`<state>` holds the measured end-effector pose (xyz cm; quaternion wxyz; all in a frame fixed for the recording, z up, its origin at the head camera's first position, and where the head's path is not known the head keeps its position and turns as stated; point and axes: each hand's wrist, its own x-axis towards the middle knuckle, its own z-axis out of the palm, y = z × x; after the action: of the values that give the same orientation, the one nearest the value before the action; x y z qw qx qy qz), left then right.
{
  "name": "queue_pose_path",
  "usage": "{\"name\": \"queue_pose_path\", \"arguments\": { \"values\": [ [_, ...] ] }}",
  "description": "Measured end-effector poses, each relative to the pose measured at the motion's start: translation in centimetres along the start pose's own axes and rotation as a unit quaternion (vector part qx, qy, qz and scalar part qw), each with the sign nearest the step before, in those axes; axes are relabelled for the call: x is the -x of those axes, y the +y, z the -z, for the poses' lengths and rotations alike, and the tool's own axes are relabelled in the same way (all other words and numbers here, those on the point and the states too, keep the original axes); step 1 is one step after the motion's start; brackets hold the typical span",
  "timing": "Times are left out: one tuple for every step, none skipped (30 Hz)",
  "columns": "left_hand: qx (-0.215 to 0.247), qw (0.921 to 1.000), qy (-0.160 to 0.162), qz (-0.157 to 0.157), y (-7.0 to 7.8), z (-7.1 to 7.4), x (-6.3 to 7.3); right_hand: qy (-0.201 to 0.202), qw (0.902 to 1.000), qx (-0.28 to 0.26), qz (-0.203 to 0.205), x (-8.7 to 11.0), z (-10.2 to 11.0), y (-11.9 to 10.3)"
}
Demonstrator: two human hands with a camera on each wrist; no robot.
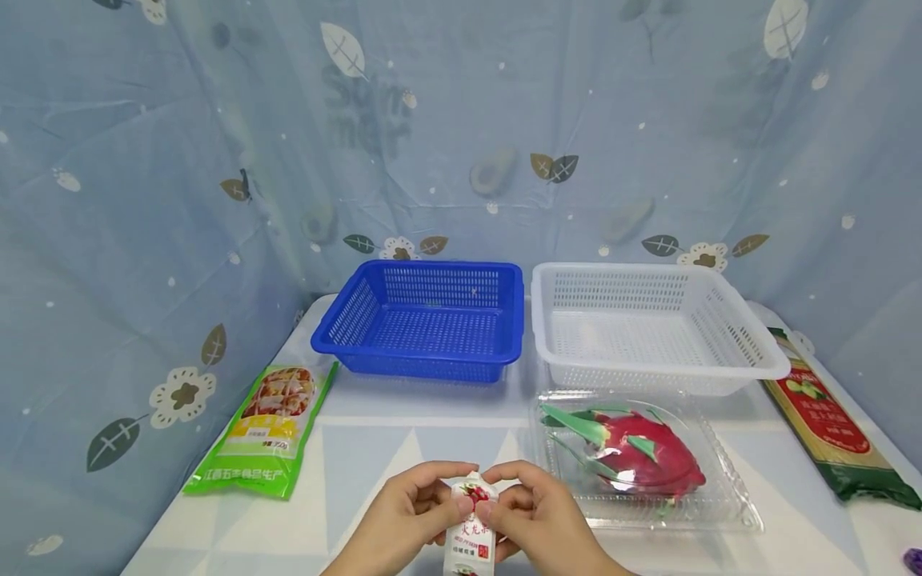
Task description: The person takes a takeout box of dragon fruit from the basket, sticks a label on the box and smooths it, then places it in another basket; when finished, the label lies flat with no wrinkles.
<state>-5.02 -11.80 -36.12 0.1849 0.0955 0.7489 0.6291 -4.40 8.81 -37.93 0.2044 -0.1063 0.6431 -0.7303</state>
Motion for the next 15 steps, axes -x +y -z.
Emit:
{"name": "queue_pose_path", "arguments": {
  "values": [
    [0.007, 1.0000, 0.004, 0.001, -0.1, 0.0, 0.0, 0.004, 1.0000, 0.001, 0.001, -0.1, -0.1, 0.1],
    [0.013, 0.9999, 0.008, 0.003, -0.1, -0.1, 0.0, 0.008, 1.0000, 0.002, 0.002, -0.3, -0.2, 0.1],
    [0.019, 0.9997, 0.015, 0.007, -0.1, -0.1, 0.0, 0.015, 0.9999, 0.003, 0.000, -0.4, -0.2, 0.2],
    [0.022, 0.9994, 0.022, 0.011, -0.2, -0.2, -0.1, 0.020, 0.9998, 0.003, -0.002, -0.6, -0.3, 0.2],
    [0.026, 0.9991, 0.030, 0.015, -0.2, -0.2, -0.1, 0.025, 0.9997, 0.003, -0.003, -0.7, -0.3, 0.2],
    [0.028, 0.9987, 0.037, 0.018, -0.3, -0.2, -0.1, 0.028, 0.9996, 0.004, -0.004, -0.8, -0.3, 0.3],
    [0.031, 0.9983, 0.044, 0.022, -0.3, -0.2, -0.1, 0.031, 0.9995, 0.005, -0.005, -0.9, -0.3, 0.3],
    [0.032, 0.9980, 0.049, 0.025, -0.4, -0.2, -0.2, 0.034, 0.9994, 0.004, -0.006, -0.9, -0.4, 0.3],
    [0.035, 0.9975, 0.054, 0.027, -0.4, -0.2, -0.2, 0.036, 0.9993, 0.001, -0.008, -1.0, -0.4, 0.3],
    [0.040, 0.9971, 0.058, 0.030, -0.4, -0.2, -0.2, 0.037, 0.9993, -0.002, -0.008, -1.1, -0.4, 0.3],
    [0.044, 0.9966, 0.061, 0.033, -0.5, -0.2, -0.2, 0.040, 0.9992, -0.003, -0.007, -1.1, -0.5, 0.4],
    [0.047, 0.9963, 0.064, 0.032, -0.5, -0.2, -0.2, 0.041, 0.9991, -0.003, -0.006, -1.2, -0.5, 0.4],
    [0.051, 0.9959, 0.067, 0.034, -0.5, -0.2, -0.3, 0.043, 0.9991, -0.003, -0.004, -1.3, -0.5, 0.4],
    [0.054, 0.9956, 0.068, 0.035, -0.5, -0.1, -0.3, 0.044, 0.9990, -0.004, -0.002, -1.3, -0.6, 0.5],
    [0.056, 0.9953, 0.070, 0.036, -0.5, -0.1, -0.3, 0.043, 0.9990, -0.006, 0.001, -1.4, -0.6, 0.5]
  ]
}}
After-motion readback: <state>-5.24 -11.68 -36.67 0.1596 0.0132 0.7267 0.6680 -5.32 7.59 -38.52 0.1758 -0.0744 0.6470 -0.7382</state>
